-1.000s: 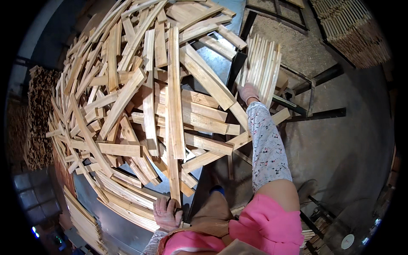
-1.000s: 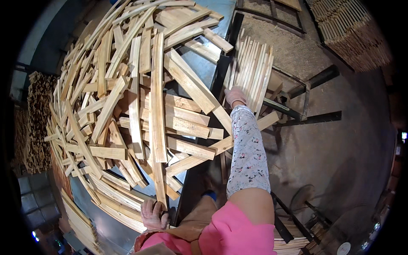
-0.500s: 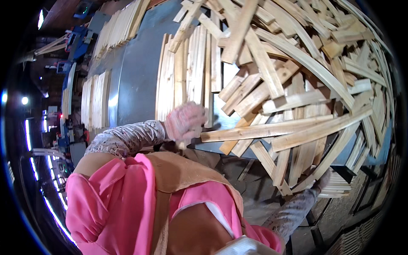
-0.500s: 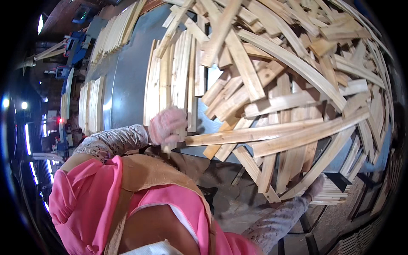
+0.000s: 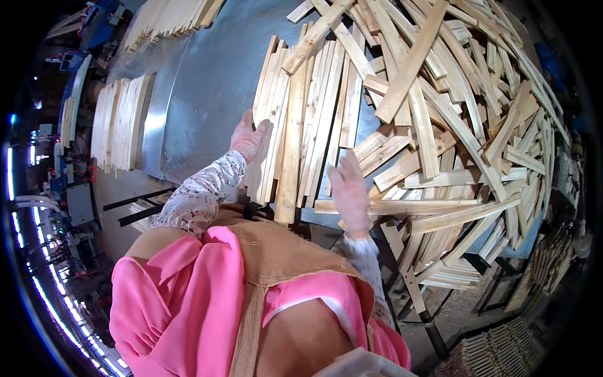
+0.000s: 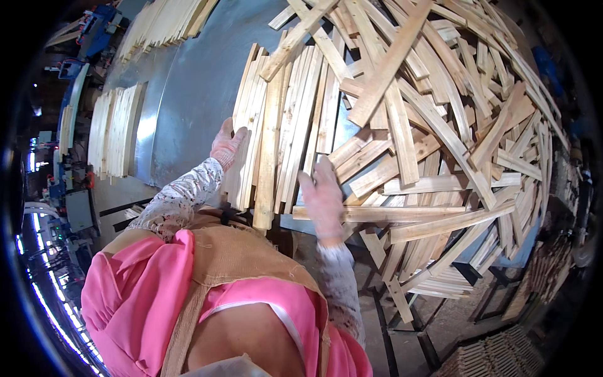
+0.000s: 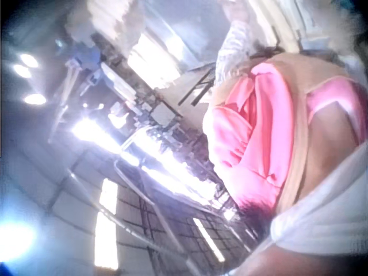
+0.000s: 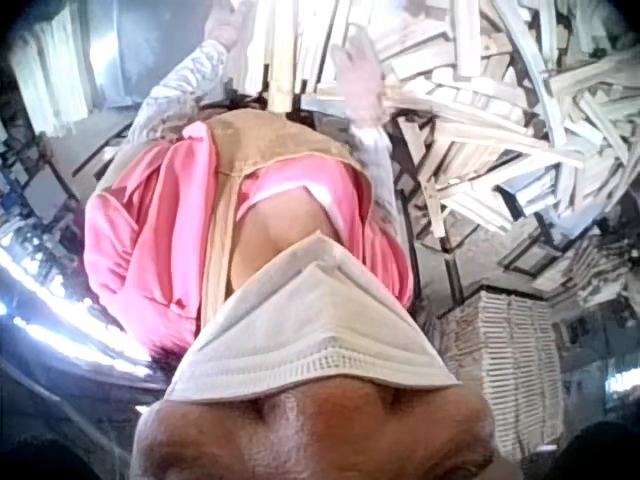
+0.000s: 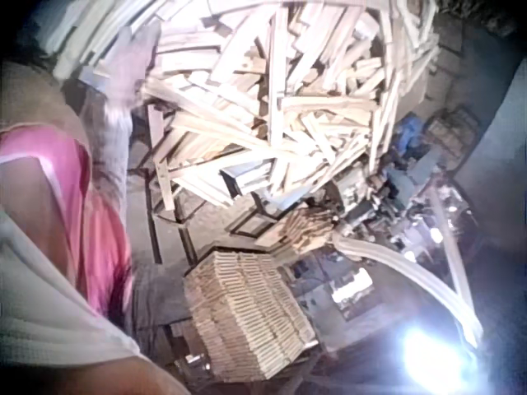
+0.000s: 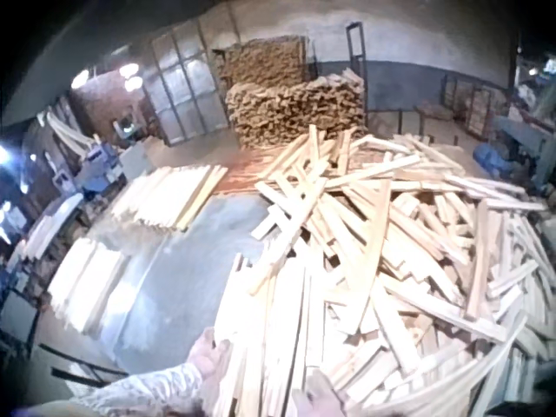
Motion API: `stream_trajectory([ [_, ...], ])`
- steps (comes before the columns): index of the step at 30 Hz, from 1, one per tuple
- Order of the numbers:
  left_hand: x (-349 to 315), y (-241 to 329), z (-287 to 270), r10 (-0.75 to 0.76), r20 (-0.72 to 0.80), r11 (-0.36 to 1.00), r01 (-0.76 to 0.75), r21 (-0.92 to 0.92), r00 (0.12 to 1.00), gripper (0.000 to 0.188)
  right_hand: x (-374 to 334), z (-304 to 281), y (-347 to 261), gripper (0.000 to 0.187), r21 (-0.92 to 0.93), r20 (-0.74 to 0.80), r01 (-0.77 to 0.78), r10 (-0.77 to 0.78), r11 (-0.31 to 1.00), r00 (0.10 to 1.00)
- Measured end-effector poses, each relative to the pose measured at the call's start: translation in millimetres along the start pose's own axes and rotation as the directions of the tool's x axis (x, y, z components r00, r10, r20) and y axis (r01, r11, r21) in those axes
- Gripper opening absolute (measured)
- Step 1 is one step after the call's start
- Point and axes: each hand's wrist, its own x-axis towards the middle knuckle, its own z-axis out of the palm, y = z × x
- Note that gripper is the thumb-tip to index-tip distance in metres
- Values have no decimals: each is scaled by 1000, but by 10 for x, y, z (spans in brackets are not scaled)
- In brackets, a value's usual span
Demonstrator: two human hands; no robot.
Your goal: The person repeatedly picks up thin wooden strips from a large pile on a metal table and places them into a neat, aligned stack. The person handles the strips one at a time or in small groups, continuously building the stack while the surrounding pile diminishes.
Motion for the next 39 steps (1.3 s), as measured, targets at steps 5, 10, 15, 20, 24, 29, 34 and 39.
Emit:
stream_trajectory([
  [5,-91,21,-398,169,184,967,-127,-221,968,90,632,822,51,70,-26,-204,-195,185,981,961],
  [10,2,-875,1,215,57,939,-191,-285,975,96,784,1134,-36,57,-306,-234,-83,10,948,972],
  [15,296,-1818,-755,149,51,921,-120,-371,987,98,733,2422,-229,48,-274,-196,-74,20,959,980],
  [20,765,-2820,-2000,48,-42,926,-61,-372,998,90,703,4058,-947,62,-434,-124,-94,44,896,991],
  [24,931,-3333,-2518,54,-121,904,-100,-416,991,80,653,4821,-1366,89,-625,-88,-33,-29,780,996],
  [29,869,-3402,-2702,59,-99,855,-102,-509,993,71,380,5310,-1857,96,-781,93,179,-172,599,981],
  [34,885,-3052,-2979,-19,-12,914,12,-405,1000,67,636,5333,-1822,94,-682,115,63,21,729,993],
  [39,1413,-3339,-2823,83,-106,978,-101,-184,991,82,1085,4112,-1523,88,-686,-27,126,-198,717,980],
])
